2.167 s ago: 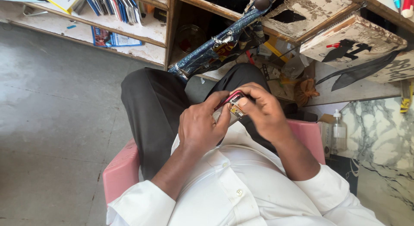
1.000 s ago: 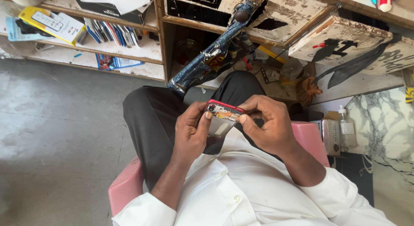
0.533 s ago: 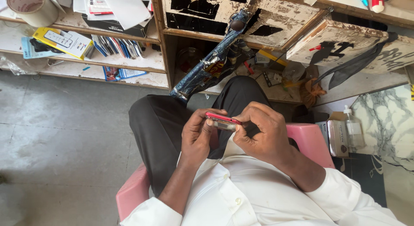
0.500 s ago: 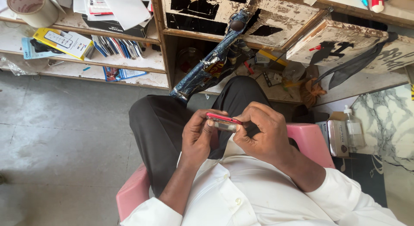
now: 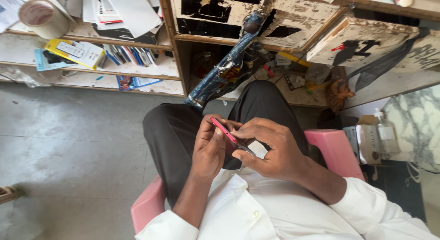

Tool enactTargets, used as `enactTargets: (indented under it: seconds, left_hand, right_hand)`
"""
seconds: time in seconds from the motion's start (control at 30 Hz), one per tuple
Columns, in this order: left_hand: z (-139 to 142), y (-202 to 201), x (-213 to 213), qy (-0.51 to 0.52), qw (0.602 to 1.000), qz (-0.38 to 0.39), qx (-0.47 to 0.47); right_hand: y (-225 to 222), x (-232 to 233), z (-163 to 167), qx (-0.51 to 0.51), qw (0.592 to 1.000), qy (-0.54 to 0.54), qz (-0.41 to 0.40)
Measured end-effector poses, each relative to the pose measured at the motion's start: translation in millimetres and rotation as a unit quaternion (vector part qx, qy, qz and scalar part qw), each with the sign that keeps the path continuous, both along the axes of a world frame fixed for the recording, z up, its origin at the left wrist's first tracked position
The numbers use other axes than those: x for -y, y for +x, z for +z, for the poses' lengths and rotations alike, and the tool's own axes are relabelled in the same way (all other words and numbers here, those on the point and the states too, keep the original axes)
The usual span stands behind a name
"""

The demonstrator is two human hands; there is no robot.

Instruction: The person sits and manipulates a disassembled mobile phone, repeatedly connecting and disconnecting a red battery cable to the motherboard. The person also briefly handles a small black battery pack and a screwdriver while working on the phone.

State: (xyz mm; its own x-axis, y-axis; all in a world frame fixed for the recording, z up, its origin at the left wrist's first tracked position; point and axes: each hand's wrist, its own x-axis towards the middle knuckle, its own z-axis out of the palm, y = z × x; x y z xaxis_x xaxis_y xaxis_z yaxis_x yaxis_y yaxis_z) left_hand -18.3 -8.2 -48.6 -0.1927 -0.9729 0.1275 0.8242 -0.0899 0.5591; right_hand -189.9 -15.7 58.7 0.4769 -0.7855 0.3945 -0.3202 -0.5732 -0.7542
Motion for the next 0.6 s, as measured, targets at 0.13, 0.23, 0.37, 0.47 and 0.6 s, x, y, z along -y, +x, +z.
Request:
enactTargets:
  seconds: [0.13,0.23,0.37,0.47,0.6]
  left_hand:
    - [4,3,1,-0.011,1.0,-0.013,-0.005]
    - [5,2,1,0.0,1.0,-0.027,-0.013]
    - [2,1,0,0.008,0.999,-0.03,-0.019]
    - [-4,1,-1,0.028,0.999,-0.021,-0.02]
    - [-16,-2,1,0.047,0.999,0.022,-0.007]
  right_hand:
    - [0,1,-2,0.0,0.999,0.033,0.013]
    - [-1,0,-3,0.004,0.999,0.039,0.017]
    - [-1,0,-3,0.005,0.999,0.027,0.017]
    - [0,1,-2,0.005,1.0,0.025,0.011]
    - [-2,4,-3,0.011,0.998,0.065,-0.016]
